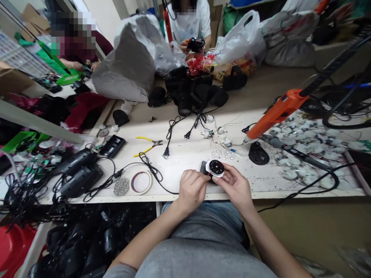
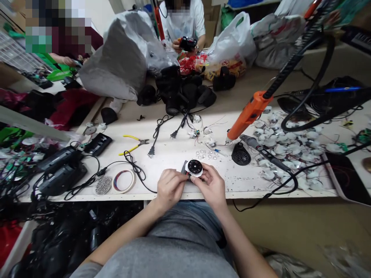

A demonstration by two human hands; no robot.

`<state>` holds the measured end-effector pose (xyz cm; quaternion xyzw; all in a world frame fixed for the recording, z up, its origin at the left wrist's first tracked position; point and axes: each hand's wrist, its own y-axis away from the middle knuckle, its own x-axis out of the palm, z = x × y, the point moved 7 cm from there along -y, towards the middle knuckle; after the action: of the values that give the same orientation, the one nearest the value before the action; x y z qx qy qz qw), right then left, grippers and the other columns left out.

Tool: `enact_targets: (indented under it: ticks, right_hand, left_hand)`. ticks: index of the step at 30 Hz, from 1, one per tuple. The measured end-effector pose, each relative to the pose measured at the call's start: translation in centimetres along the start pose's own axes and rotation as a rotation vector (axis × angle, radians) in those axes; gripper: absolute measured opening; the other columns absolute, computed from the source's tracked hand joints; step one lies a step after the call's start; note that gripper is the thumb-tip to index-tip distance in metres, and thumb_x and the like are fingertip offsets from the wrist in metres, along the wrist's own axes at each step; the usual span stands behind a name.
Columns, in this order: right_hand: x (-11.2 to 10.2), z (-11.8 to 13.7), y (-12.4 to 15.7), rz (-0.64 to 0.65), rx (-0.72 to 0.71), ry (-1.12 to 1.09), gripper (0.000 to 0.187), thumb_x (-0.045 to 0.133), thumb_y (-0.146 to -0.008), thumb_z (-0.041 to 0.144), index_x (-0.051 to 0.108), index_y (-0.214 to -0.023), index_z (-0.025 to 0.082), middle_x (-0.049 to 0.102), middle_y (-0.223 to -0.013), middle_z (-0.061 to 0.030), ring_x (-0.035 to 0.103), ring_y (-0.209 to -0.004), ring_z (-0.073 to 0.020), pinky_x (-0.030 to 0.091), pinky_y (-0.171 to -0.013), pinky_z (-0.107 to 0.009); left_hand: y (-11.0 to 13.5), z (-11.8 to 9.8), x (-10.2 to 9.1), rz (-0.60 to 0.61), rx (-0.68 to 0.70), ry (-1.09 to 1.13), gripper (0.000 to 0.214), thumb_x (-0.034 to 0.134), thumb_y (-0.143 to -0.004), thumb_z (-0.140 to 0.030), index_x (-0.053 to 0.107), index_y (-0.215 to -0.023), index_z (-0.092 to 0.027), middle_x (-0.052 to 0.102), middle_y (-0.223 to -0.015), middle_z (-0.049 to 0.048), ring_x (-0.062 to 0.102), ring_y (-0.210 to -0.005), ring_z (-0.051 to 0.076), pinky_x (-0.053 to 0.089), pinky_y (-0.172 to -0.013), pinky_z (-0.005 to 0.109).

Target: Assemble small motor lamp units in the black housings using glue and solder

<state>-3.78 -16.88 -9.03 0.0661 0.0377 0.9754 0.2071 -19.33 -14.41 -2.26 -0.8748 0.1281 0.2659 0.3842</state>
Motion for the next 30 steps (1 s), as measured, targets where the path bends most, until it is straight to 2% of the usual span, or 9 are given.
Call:
enact_targets:
  ticks: [3, 8, 10, 12, 17, 21, 26, 28, 30]
  right_hand:
    - [0.0, 0.1, -0.1, 0.017, 0.0, 0.015, 0.059, 0.087, -0.066, 0.052, 0.065, -0.111, 0.021, 0.074, -0.109, -0.0106, 0.072, -0.1, -0.0244, 0.06, -0.094, -0.041]
    - [0.0, 0.6, -0.2, 0.081, 0.003, 0.059, 0.059, 0.086, -0.067, 0.053, 0.066, -0.113, 0.021, 0.072, -0.113, -0.0101, 0.072, -0.105, -0.0256, 0.06, -0.094, -0.041]
    - [0.2, 0.8, -0.2, 0.088, -0.024, 0.088, 0.056, 0.085, -0.069, 0.051, 0.066, -0.113, 0.022, 0.072, -0.112, -0.0094, 0.072, -0.101, -0.0242, 0.061, -0.091, -0.039]
    - [0.3, 1.1, 0.0, 0.07, -0.065, 0.128, 0.051, 0.084, -0.071, 0.048, 0.066, -0.112, 0.022, 0.07, -0.11, -0.0085, 0.071, -0.097, -0.0221, 0.062, -0.088, -0.037]
    - [0.1, 1.8, 0.2, -0.005, -0.162, 0.261, 0.04, 0.077, -0.076, 0.038, 0.068, -0.111, 0.021, 0.069, -0.106, -0.007, 0.067, -0.085, -0.0182, 0.06, -0.077, -0.033]
    - [-0.4, 2.8, 0.1, 0.001, -0.22, 0.479, 0.038, 0.073, -0.076, 0.035, 0.07, -0.112, 0.022, 0.069, -0.096, -0.0052, 0.057, -0.071, -0.0168, 0.053, -0.069, -0.033]
    - [-1.4, 2.7, -0.3, 0.005, -0.2, 0.502, 0.042, 0.074, -0.075, 0.041, 0.072, -0.112, 0.022, 0.067, -0.089, -0.0049, 0.053, -0.074, -0.0189, 0.05, -0.07, -0.034]
    - [-2.0, 1.9, -0.5, 0.016, -0.137, 0.382, 0.048, 0.077, -0.073, 0.046, 0.071, -0.114, 0.021, 0.065, -0.086, -0.0038, 0.054, -0.072, -0.0177, 0.051, -0.071, -0.034]
    - [-2.3, 1.2, -0.5, 0.059, -0.071, 0.245, 0.055, 0.081, -0.071, 0.051, 0.07, -0.116, 0.022, 0.067, -0.088, -0.0038, 0.058, -0.074, -0.0175, 0.053, -0.072, -0.033]
  left_hand:
    - [0.2, 0.1, -0.1, -0.017, -0.036, 0.033, 0.012, 0.055, -0.095, -0.016, 0.066, -0.096, -0.021, 0.073, -0.082, 0.0046, 0.066, -0.077, 0.018, 0.051, -0.073, 0.033]
    - [0.5, 2.5, 0.6, 0.03, -0.445, 0.277, 0.011, 0.063, -0.094, -0.031, 0.066, -0.094, -0.021, 0.074, -0.087, 0.0048, 0.07, -0.082, 0.018, 0.055, -0.075, 0.03]
    - [0.6, 3.1, 0.8, 0.04, -0.527, 0.336, 0.013, 0.065, -0.093, -0.032, 0.067, -0.089, -0.021, 0.074, -0.084, 0.0034, 0.07, -0.08, 0.017, 0.055, -0.073, 0.028]
    - [0.4, 3.1, 0.7, 0.021, -0.506, 0.314, 0.013, 0.066, -0.092, -0.032, 0.068, -0.086, -0.021, 0.074, -0.081, 0.0031, 0.069, -0.077, 0.017, 0.055, -0.071, 0.028]
    - [0.3, 0.7, -0.2, -0.04, -0.063, 0.004, 0.014, 0.056, -0.095, -0.015, 0.069, -0.095, -0.022, 0.073, -0.082, 0.0033, 0.067, -0.081, 0.018, 0.053, -0.09, 0.037]
    - [1.0, -0.2, 0.7, 0.01, 0.091, -0.14, 0.021, 0.052, -0.095, -0.01, 0.066, -0.106, -0.021, 0.072, -0.088, 0.0047, 0.062, -0.083, 0.019, 0.049, -0.093, 0.038]
    - [1.3, -0.8, 1.4, 0.098, 0.093, -0.142, 0.018, 0.051, -0.097, -0.016, 0.068, -0.098, -0.02, 0.07, -0.09, 0.0068, 0.059, -0.084, 0.02, 0.048, -0.077, 0.035]
    - [1.1, -0.4, 0.6, 0.057, 0.009, 0.002, 0.011, 0.057, -0.096, -0.021, 0.068, -0.093, -0.02, 0.07, -0.091, 0.0068, 0.061, -0.087, 0.019, 0.049, -0.077, 0.033]
    - [0.8, 0.9, -0.4, -0.013, -0.158, 0.138, 0.008, 0.062, -0.094, -0.025, 0.067, -0.091, -0.02, 0.07, -0.09, 0.0062, 0.064, -0.089, 0.019, 0.05, -0.08, 0.033]
